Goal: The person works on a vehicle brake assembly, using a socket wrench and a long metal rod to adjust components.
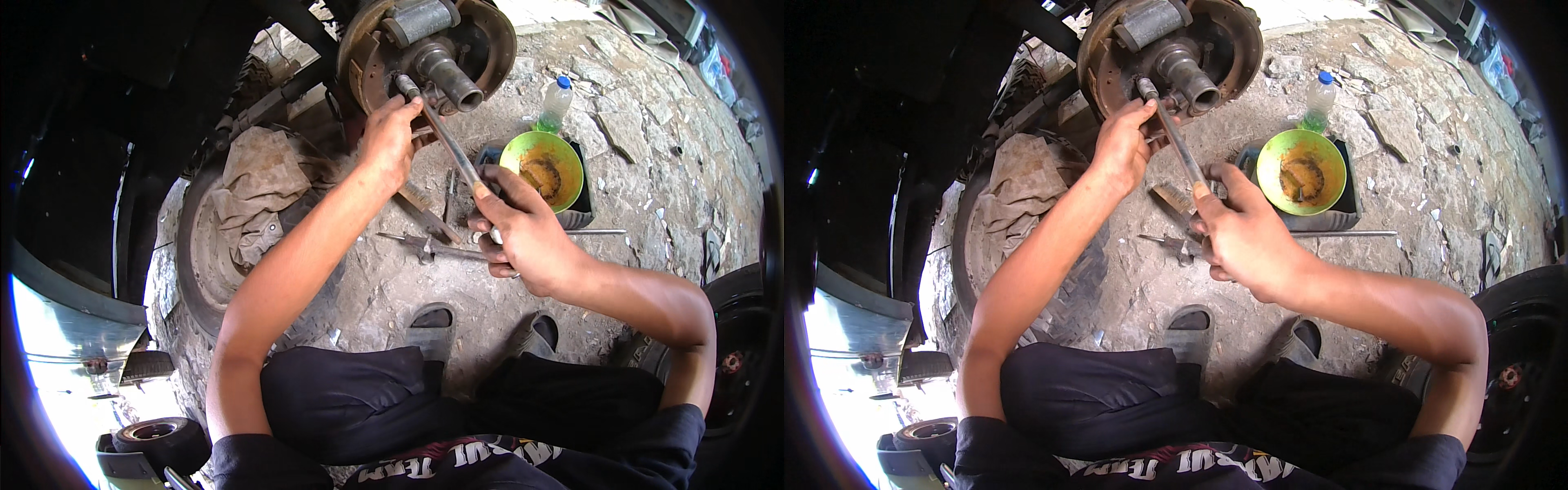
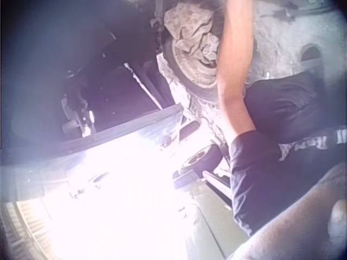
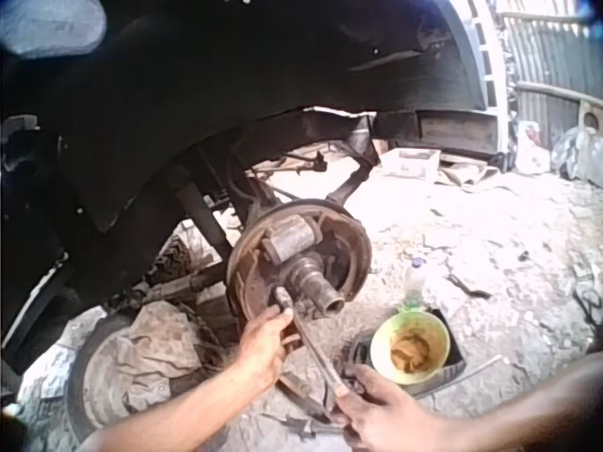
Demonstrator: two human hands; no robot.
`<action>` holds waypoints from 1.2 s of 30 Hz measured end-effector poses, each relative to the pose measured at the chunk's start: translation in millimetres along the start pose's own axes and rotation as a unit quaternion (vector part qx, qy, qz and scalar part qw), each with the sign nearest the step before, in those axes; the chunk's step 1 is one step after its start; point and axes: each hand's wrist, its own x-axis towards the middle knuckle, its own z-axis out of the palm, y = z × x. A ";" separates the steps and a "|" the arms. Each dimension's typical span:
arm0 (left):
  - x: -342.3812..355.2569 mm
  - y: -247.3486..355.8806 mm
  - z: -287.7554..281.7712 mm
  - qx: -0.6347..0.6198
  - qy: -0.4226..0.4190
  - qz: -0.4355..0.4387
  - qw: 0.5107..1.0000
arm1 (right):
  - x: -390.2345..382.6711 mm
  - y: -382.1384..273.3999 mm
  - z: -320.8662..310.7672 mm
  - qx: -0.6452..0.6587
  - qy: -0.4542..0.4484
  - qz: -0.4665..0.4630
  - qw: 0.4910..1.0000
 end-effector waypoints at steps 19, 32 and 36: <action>3.9 -6.1 1.5 -0.015 0.008 -0.032 0.999 | 35.5 8.4 -45.8 -0.062 -0.126 0.031 0.990; 8.9 -1.6 2.0 -0.013 0.047 -0.016 0.999 | 20.6 28.0 -25.2 -0.079 -0.001 0.002 0.997; 11.9 2.4 0.2 -0.041 0.034 -0.033 0.998 | 28.3 13.8 -49.6 0.251 -0.271 0.194 0.909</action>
